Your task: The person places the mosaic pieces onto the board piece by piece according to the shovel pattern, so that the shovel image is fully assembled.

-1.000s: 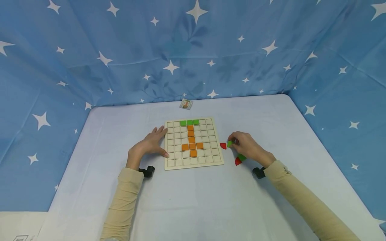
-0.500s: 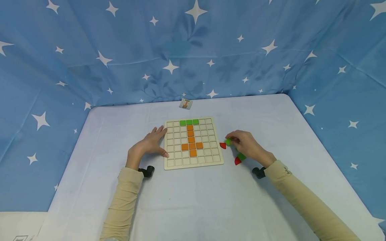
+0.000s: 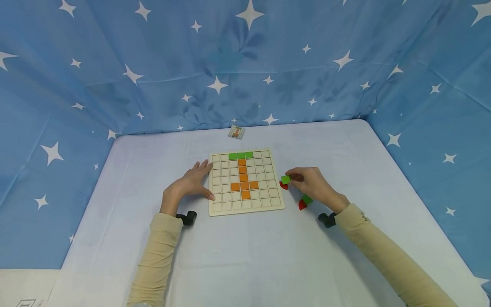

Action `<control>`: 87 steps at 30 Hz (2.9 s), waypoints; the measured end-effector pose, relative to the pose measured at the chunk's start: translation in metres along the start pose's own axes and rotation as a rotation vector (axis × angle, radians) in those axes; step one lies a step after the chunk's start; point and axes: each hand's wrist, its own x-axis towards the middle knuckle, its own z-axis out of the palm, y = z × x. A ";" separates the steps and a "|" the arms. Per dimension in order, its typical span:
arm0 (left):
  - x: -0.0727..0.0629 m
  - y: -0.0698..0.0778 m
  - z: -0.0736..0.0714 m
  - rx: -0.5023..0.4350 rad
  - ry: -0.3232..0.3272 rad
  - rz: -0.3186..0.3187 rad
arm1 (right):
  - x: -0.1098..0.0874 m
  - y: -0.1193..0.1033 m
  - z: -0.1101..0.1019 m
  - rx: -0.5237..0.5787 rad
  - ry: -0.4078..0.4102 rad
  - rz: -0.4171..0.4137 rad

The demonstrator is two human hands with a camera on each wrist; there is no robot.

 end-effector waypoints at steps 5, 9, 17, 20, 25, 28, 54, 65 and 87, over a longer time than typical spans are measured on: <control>0.000 0.000 0.000 0.003 0.000 -0.003 | 0.001 -0.002 0.002 0.021 -0.004 0.007; 0.000 0.000 0.000 0.004 -0.002 -0.004 | 0.002 -0.004 0.004 0.025 -0.009 0.009; -0.001 0.002 -0.001 0.005 0.006 -0.007 | 0.004 -0.008 0.007 0.022 -0.030 0.003; -0.002 0.001 -0.001 0.008 0.006 -0.013 | 0.004 -0.010 0.007 0.031 -0.035 -0.009; -0.001 0.000 0.000 0.003 0.004 -0.026 | 0.004 -0.013 0.009 0.056 -0.043 -0.030; -0.001 0.000 0.000 0.003 0.004 -0.029 | 0.005 -0.014 0.011 0.064 -0.050 -0.039; -0.002 0.002 -0.001 0.002 0.002 -0.016 | 0.019 -0.028 0.028 0.088 -0.147 -0.082; -0.001 0.002 -0.001 -0.002 -0.001 -0.021 | 0.024 -0.039 0.039 0.094 -0.197 -0.120; -0.001 0.000 0.000 -0.018 0.009 -0.005 | 0.032 -0.051 0.049 -0.035 -0.248 -0.160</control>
